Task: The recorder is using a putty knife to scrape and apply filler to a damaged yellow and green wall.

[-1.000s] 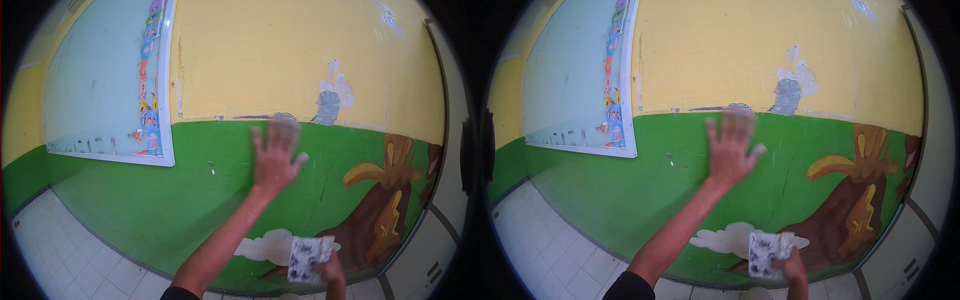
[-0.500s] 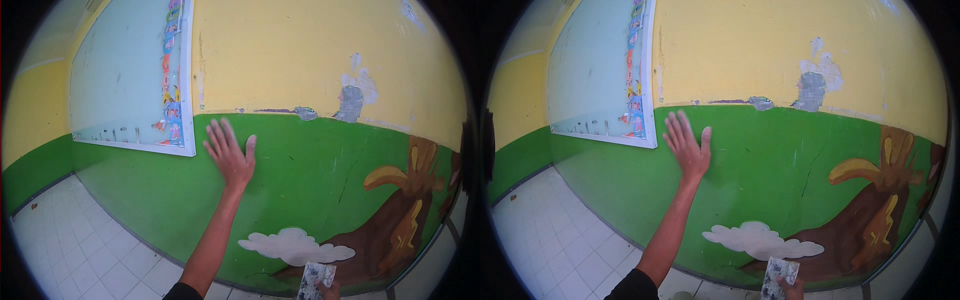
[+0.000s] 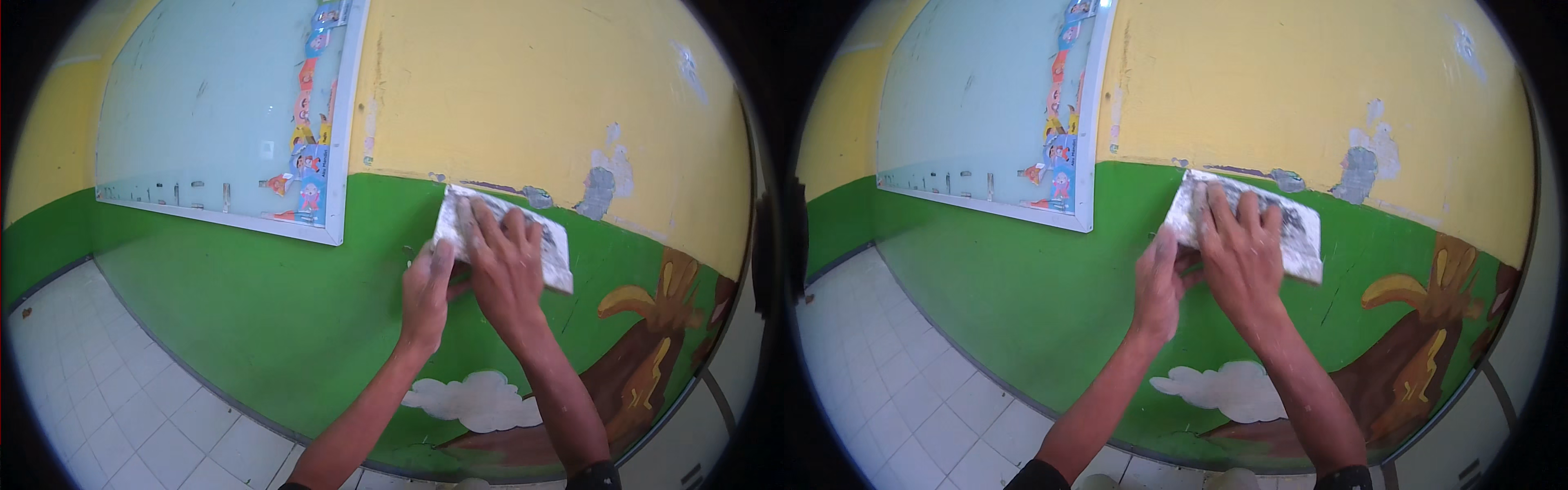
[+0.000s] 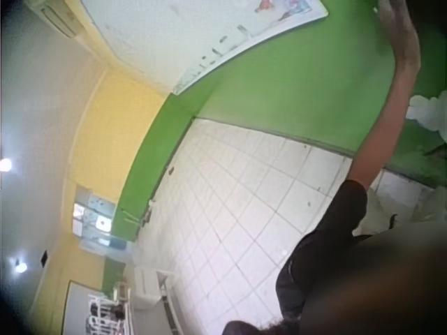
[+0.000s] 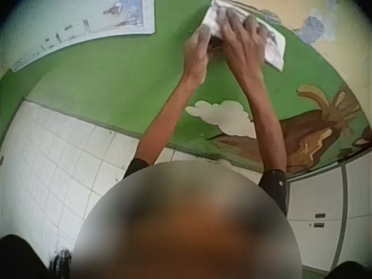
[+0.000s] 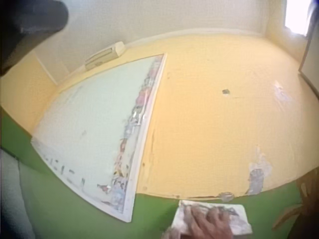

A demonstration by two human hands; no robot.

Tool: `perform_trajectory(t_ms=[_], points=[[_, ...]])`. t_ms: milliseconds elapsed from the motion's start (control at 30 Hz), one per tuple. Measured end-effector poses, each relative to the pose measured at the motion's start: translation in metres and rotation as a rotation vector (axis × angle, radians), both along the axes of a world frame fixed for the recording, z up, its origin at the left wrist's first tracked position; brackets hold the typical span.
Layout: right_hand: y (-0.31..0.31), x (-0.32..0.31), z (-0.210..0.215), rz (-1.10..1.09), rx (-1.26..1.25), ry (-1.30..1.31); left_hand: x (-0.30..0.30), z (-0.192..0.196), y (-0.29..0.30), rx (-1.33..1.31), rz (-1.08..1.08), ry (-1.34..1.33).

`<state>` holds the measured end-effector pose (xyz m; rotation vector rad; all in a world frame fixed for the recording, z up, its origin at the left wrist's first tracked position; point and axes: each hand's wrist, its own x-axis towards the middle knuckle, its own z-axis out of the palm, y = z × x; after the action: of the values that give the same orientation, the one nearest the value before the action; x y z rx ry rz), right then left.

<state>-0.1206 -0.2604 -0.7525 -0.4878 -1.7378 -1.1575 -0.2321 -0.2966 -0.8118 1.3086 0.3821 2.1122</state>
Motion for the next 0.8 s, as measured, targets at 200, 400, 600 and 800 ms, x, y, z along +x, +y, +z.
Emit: perform_trajectory(t_ms=[200, 400, 600, 800], points=[[0.022, -0.045, -0.002, -0.134, 0.042, -0.02, -0.009, 0.04, 0.04, 0.047, 0.018, -0.386], [0.018, -0.063, 0.035, -0.23, 0.131, -0.011, -0.029, 0.07, 0.058, 0.137, 0.16, -0.368], [0.016, -0.044, 0.01, -0.249, 0.081, -0.055, -0.006, 0.048, 0.05, 0.125, 0.17, -0.434], [0.012, -0.043, 0.018, -0.19, 0.054, -0.073, -0.004, 0.05, 0.046, 0.109, 0.133, -0.457]])
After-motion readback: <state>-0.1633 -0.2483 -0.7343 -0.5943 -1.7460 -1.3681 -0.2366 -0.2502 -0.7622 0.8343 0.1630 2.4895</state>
